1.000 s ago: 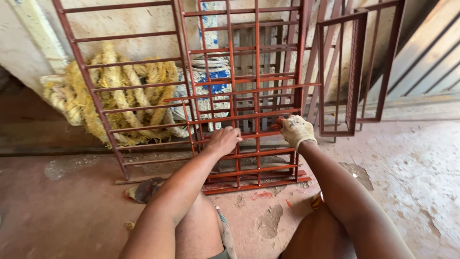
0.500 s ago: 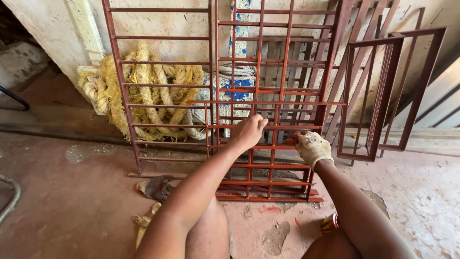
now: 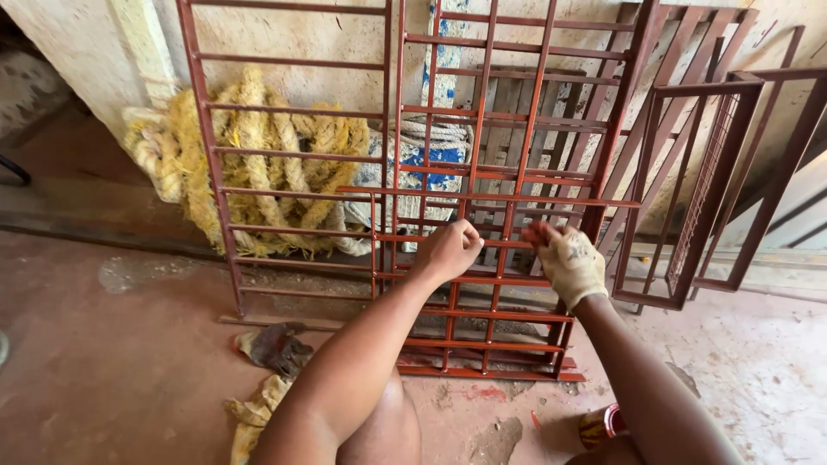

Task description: Painting a metal gate frame with red paint using a cloth rag.

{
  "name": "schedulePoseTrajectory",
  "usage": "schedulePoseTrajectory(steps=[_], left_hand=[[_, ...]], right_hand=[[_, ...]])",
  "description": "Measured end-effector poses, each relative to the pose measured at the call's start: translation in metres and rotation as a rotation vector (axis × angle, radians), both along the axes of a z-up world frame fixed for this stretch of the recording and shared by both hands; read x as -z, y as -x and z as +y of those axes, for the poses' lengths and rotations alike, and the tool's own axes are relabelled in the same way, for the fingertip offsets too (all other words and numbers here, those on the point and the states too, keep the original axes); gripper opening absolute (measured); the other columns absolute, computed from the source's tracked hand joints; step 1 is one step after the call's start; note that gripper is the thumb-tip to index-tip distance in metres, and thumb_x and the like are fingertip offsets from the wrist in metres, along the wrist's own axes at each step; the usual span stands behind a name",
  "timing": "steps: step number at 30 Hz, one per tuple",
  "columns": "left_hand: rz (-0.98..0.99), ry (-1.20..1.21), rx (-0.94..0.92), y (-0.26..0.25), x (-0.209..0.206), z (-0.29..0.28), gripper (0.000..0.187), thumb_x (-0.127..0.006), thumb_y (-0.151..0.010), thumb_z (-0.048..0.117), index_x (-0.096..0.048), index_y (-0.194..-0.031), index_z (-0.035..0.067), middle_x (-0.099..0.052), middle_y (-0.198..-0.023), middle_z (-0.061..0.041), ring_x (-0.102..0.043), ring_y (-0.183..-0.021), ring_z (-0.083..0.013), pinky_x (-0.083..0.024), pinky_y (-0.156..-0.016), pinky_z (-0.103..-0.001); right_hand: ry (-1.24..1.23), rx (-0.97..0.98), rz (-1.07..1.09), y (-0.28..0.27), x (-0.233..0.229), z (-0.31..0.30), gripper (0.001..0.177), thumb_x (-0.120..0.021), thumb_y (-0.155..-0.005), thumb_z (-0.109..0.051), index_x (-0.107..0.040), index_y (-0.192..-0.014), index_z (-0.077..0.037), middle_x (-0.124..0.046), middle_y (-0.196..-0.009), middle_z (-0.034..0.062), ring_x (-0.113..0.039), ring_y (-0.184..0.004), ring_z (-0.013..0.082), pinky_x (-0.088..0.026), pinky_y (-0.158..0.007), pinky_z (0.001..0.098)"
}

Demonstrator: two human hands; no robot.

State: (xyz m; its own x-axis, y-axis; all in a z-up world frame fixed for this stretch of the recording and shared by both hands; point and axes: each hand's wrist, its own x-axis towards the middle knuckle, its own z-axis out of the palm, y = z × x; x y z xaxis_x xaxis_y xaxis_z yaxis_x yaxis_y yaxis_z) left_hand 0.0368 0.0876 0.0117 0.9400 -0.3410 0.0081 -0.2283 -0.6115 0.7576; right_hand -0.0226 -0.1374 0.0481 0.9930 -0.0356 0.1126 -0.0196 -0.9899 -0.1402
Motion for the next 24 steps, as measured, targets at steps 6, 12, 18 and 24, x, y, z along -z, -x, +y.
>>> schedulePoseTrajectory(steps=[6,12,18,24], left_hand=[[-0.078,0.132,-0.097,-0.013,-0.009,-0.024,0.019,-0.064,-0.098,0.029,-0.067,-0.109,0.014,-0.077,-0.099,-0.003,-0.065,-0.063,-0.0128,-0.048,-0.049,-0.030],[-0.135,0.233,-0.202,-0.026,-0.011,-0.030,0.024,-0.066,-0.095,0.032,-0.067,-0.109,0.012,-0.077,-0.091,-0.002,-0.071,-0.068,-0.0160,-0.056,-0.057,-0.034],[-0.196,0.289,-0.206,-0.036,-0.009,-0.038,0.027,-0.060,-0.098,0.029,-0.065,-0.112,0.006,-0.077,-0.088,-0.009,-0.072,-0.069,-0.0191,-0.058,-0.061,-0.034],[-0.265,0.389,-0.161,-0.020,-0.023,-0.035,0.028,-0.064,-0.095,0.025,-0.066,-0.112,0.002,-0.077,-0.093,-0.012,-0.072,-0.069,-0.0202,-0.056,-0.059,-0.034]], right_hand=[[-0.223,-0.074,-0.379,-0.075,-0.021,0.023,0.031,-0.056,-0.105,-0.036,-0.071,-0.127,-0.022,-0.075,-0.108,0.0048,-0.069,-0.087,0.0228,-0.059,-0.078,0.0407],[-0.237,-0.040,-0.589,-0.198,-0.073,0.052,0.038,-0.062,-0.106,-0.047,-0.075,-0.113,-0.012,-0.066,-0.111,0.0271,-0.064,-0.097,0.0366,-0.054,-0.082,0.0494],[-0.117,-0.103,-0.651,-0.303,-0.121,0.049,0.037,-0.056,-0.103,-0.012,-0.068,-0.137,-0.016,-0.061,-0.122,0.0187,-0.057,-0.105,0.0289,-0.052,-0.095,0.0413],[0.576,-0.099,-0.441,-0.305,-0.086,0.043,0.033,-0.062,-0.108,-0.021,-0.065,-0.139,-0.008,-0.067,-0.113,0.0148,-0.062,-0.100,0.0261,-0.058,-0.087,0.0404]])
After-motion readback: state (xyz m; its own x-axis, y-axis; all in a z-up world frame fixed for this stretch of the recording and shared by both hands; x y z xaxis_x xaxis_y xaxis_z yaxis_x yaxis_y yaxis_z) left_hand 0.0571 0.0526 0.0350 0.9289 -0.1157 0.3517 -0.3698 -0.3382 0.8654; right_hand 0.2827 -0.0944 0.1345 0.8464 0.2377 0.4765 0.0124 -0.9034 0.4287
